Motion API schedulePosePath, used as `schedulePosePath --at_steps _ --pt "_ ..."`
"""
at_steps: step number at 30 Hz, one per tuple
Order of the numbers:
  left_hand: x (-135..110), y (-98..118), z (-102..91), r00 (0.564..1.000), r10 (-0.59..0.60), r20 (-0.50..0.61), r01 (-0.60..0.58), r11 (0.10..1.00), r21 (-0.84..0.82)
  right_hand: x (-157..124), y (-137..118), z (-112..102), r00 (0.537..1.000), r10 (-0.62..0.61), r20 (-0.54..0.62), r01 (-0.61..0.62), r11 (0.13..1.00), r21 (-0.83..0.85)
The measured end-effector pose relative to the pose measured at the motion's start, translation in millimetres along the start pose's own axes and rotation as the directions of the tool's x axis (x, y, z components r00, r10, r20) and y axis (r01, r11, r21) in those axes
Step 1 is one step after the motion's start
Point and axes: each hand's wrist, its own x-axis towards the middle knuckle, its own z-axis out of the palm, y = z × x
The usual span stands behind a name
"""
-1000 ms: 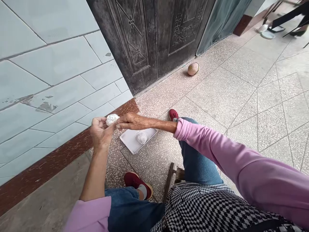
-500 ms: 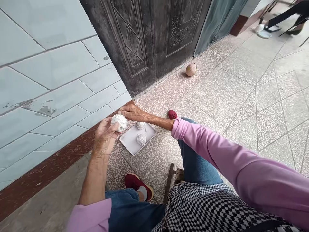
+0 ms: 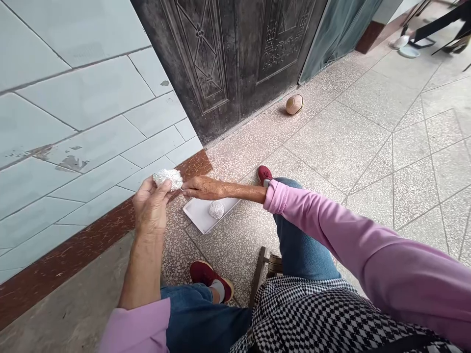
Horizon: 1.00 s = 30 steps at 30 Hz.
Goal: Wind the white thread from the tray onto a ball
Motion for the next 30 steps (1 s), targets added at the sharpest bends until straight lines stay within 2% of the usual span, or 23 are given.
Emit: schedulePosePath --at_steps 3,5,8,10,14,16,18,21,24,27,30 --pt "7.0 -9.6 -5.1 0.992 0.099 -0.082 -0.088 0.988 0.13 -3.2 -4.8 2.5 0.999 -0.041 0.035 0.042 0.999 -0.009" --pt "8.3 -12.6 -5.8 0.991 0.117 -0.072 -0.1 0.973 0.21 -3.5 -5.3 -2.8 0.997 -0.077 0.013 0.077 0.997 0.023" --pt "4.0 -10.2 -4.3 0.999 0.041 0.034 -0.049 0.962 0.268 -3.4 -3.0 -20.0 0.988 -0.093 -0.12 0.104 0.991 0.086" --pt "-1.9 -4.7 -2.4 0.991 -0.043 0.127 0.01 0.969 0.249 -3.9 -1.4 -32.6 0.977 -0.055 -0.208 0.084 0.987 0.133" --pt "-13.8 9.0 2.5 0.924 -0.208 0.321 0.157 0.972 0.176 -5.2 -1.4 -45.2 0.963 0.049 -0.266 0.007 0.979 0.206" --pt "-17.2 13.2 5.0 0.902 -0.238 0.36 0.2 0.97 0.138 -4.4 -1.5 -44.4 0.961 0.081 -0.264 -0.02 0.974 0.223" --pt "-18.0 14.5 6.9 0.914 -0.219 0.341 0.208 0.976 0.068 -1.7 0.1 -40.8 0.957 0.095 -0.275 -0.031 0.973 0.231" --pt "-15.0 13.2 7.9 0.958 -0.133 0.253 0.157 0.985 -0.075 4.5 5.8 -32.0 0.957 0.072 -0.28 -0.015 0.979 0.201" --pt "-9.1 10.1 5.9 0.984 -0.053 0.169 0.08 0.984 -0.157 8.2 10.5 -19.7 0.985 0.024 -0.169 0.001 0.99 0.142" --pt "-2.1 4.6 0.3 0.997 -0.018 0.079 0.029 0.99 -0.135 6.1 9.8 -6.9 0.999 -0.02 -0.026 0.022 0.996 0.083" --pt "4.4 -3.5 -7.2 1.0 0.0 -0.03 -0.001 1.0 -0.026 1.3 4.6 1.4 0.996 -0.07 0.057 0.067 0.996 0.052"
